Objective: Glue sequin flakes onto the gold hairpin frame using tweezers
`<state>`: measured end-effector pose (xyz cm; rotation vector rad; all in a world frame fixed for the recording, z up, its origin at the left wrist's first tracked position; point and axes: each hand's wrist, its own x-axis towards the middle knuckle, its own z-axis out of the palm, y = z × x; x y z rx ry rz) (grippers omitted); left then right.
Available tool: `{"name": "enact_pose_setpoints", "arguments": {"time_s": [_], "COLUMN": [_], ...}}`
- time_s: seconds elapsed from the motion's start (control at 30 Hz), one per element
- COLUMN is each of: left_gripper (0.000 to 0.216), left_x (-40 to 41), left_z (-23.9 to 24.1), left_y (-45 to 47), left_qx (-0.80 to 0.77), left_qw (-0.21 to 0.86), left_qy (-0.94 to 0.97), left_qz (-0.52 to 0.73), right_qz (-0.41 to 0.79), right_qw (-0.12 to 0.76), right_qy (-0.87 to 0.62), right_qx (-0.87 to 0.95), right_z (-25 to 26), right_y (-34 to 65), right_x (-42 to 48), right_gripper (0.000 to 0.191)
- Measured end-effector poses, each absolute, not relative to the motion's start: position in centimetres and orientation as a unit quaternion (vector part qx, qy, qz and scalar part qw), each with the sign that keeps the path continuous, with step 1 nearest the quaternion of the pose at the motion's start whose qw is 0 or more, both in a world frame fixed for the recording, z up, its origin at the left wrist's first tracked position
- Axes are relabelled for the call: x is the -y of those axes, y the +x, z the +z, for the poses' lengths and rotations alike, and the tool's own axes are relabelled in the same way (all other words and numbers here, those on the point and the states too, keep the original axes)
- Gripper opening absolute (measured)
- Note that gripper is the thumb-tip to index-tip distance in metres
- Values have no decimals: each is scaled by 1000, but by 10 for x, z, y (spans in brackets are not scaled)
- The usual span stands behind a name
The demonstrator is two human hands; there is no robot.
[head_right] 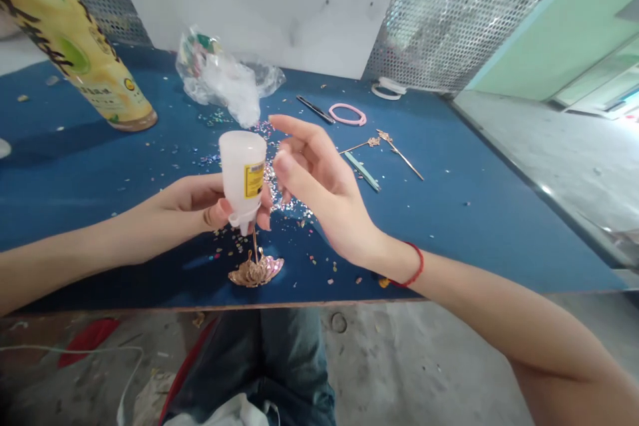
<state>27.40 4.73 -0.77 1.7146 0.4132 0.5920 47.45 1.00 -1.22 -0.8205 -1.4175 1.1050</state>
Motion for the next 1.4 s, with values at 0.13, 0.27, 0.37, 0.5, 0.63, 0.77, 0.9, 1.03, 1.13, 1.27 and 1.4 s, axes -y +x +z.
{"name": "enact_pose_setpoints", "arguments": {"time_s": [0.13, 0.27, 0.37, 0.5, 0.63, 0.77, 0.9, 1.03, 1.13, 1.27, 1.4], "left_gripper": [44, 39, 42, 43, 44, 41, 38, 37, 36, 38, 39], "left_x": [-48, -49, -51, -53, -54, -55, -55, -56, -56, -55, -53], "left_z": [-10, -13, -15, -16, -17, -18, -16, -15, -14, -13, -10], "left_y": [270, 270, 270, 270, 269, 269, 271, 271, 271, 273, 273], "left_qx": [-180, -181, -190, -180, -186, -197, -203, -214, -230, -234, -257], "left_qw": [635, 640, 636, 643, 637, 644, 644, 638, 630, 633, 624], "left_qy": [702, 693, 691, 688, 687, 675, 674, 669, 667, 661, 656], "left_qz": [269, 278, 288, 284, 297, 302, 301, 316, 326, 329, 337], "right_qz": [393, 440, 467, 437, 439, 439, 459, 496, 490, 470, 490], "right_qw": [582, 555, 557, 545, 549, 553, 523, 524, 535, 530, 522], "right_qy": [-349, -283, -282, -305, -328, -325, -312, -291, -305, -303, -290], "right_qx": [620, 647, 626, 647, 631, 629, 646, 628, 617, 637, 635], "right_z": [-8, -1, -1, -5, -7, -8, -6, -5, -5, -5, -6], "right_y": [478, 478, 478, 480, 482, 482, 482, 483, 483, 481, 482], "right_x": [-13, -11, -11, -14, -17, -18, -17, -15, -14, -12, -13], "right_gripper": [55, 73, 69, 73, 77, 84, 103, 96, 80, 78, 66]}}
